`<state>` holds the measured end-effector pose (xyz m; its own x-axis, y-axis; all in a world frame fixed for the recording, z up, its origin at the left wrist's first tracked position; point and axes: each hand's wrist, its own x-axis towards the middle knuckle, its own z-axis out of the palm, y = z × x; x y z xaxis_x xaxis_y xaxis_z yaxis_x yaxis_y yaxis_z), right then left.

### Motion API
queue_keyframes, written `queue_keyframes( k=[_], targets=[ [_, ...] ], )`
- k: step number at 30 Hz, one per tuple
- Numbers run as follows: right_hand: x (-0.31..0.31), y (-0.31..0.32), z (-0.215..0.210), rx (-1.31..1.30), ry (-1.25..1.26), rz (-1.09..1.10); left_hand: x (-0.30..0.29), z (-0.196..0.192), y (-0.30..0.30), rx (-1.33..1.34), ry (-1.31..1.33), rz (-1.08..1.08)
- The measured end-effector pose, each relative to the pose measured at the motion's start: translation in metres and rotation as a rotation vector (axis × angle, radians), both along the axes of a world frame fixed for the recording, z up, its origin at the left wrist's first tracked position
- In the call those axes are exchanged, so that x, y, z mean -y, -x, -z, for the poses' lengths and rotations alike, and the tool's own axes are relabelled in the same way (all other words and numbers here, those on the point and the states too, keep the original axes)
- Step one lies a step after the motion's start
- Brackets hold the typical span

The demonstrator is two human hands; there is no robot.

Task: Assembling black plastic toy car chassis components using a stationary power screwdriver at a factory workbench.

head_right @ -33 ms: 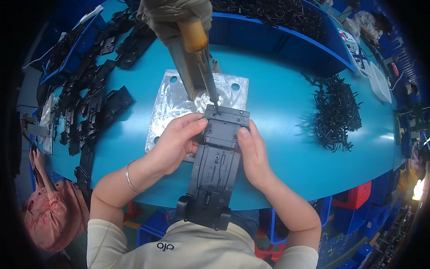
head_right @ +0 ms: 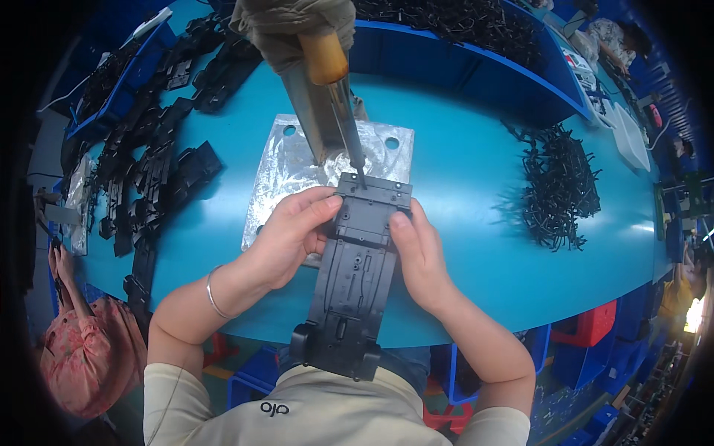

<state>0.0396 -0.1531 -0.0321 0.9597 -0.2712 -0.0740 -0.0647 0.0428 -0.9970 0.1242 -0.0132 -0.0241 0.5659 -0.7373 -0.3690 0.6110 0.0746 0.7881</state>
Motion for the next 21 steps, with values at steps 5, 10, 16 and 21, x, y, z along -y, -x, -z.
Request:
queue_keyframes(
  k=[5, 10, 16, 21],
  targets=[
    [-0.006, -0.007, -0.013, -0.289, -0.039, -0.146, -0.016, -0.004, -0.007, 0.047, -0.095, -0.006],
    [-0.014, -0.015, 0.004, -0.172, -0.003, -0.090, -0.020, 0.006, -0.012, 0.022, -0.097, -0.037],
    [-0.012, -0.018, 0.002, -0.176, -0.106, -0.078, -0.016, 0.006, -0.016, 0.024, -0.060, -0.025],
    [-0.011, -0.018, 0.003, -0.144, -0.078, -0.096, -0.018, 0.003, -0.017, 0.076, -0.105, -0.019]
  ],
)
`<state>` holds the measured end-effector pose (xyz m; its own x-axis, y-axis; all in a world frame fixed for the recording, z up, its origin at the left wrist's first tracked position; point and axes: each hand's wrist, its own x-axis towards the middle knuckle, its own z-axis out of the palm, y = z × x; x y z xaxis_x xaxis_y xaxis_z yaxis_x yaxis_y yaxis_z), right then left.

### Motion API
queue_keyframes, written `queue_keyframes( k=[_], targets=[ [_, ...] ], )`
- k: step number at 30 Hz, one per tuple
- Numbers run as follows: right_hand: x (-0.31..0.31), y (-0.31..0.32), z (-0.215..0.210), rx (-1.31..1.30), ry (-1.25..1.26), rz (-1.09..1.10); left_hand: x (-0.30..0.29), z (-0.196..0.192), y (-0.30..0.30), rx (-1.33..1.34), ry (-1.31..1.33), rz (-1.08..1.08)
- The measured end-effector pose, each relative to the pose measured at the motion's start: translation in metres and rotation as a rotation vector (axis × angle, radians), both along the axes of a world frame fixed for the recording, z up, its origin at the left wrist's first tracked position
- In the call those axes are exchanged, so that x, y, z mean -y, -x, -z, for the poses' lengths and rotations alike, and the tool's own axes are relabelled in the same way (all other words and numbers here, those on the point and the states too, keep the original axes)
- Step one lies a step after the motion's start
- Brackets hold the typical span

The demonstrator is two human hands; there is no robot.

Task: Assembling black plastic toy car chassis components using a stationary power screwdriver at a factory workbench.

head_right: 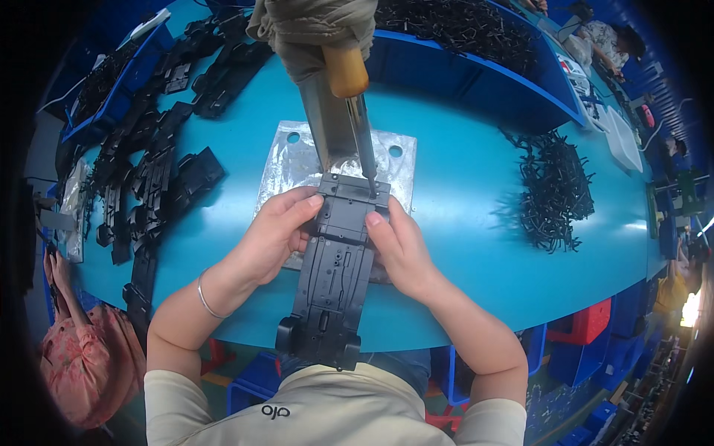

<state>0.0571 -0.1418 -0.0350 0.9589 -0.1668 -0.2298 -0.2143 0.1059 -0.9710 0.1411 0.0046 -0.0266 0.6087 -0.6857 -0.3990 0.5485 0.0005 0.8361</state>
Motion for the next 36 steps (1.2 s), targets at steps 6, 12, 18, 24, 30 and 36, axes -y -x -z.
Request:
queue_keyframes(
  k=[6, 12, 18, 24, 30, 36],
  targets=[
    [-0.0004, 0.0020, -0.0057, 0.018, 0.009, -0.027, -0.0001, -0.0027, 0.0025, -0.012, 0.006, 0.002],
    [-0.0008, 0.0012, 0.0006, -0.022, 0.003, 0.002, 0.0008, -0.0008, 0.0009, -0.019, 0.017, 0.000],
    [-0.0023, -0.0005, -0.0029, 0.000, -0.018, 0.013, 0.0023, -0.0055, 0.0003, -0.002, 0.025, 0.001],
    [-0.0024, -0.0008, -0.0022, -0.013, -0.043, 0.018, 0.0016, -0.0050, -0.0013, 0.001, 0.050, 0.010],
    [-0.0001, 0.0008, 0.0008, -0.001, 0.004, 0.001, 0.0006, -0.0035, -0.0014, 0.016, 0.044, 0.021],
    [-0.0001, 0.0004, 0.0027, -0.023, 0.026, -0.003, 0.0009, -0.0055, -0.0013, 0.007, 0.036, 0.005]
  ],
)
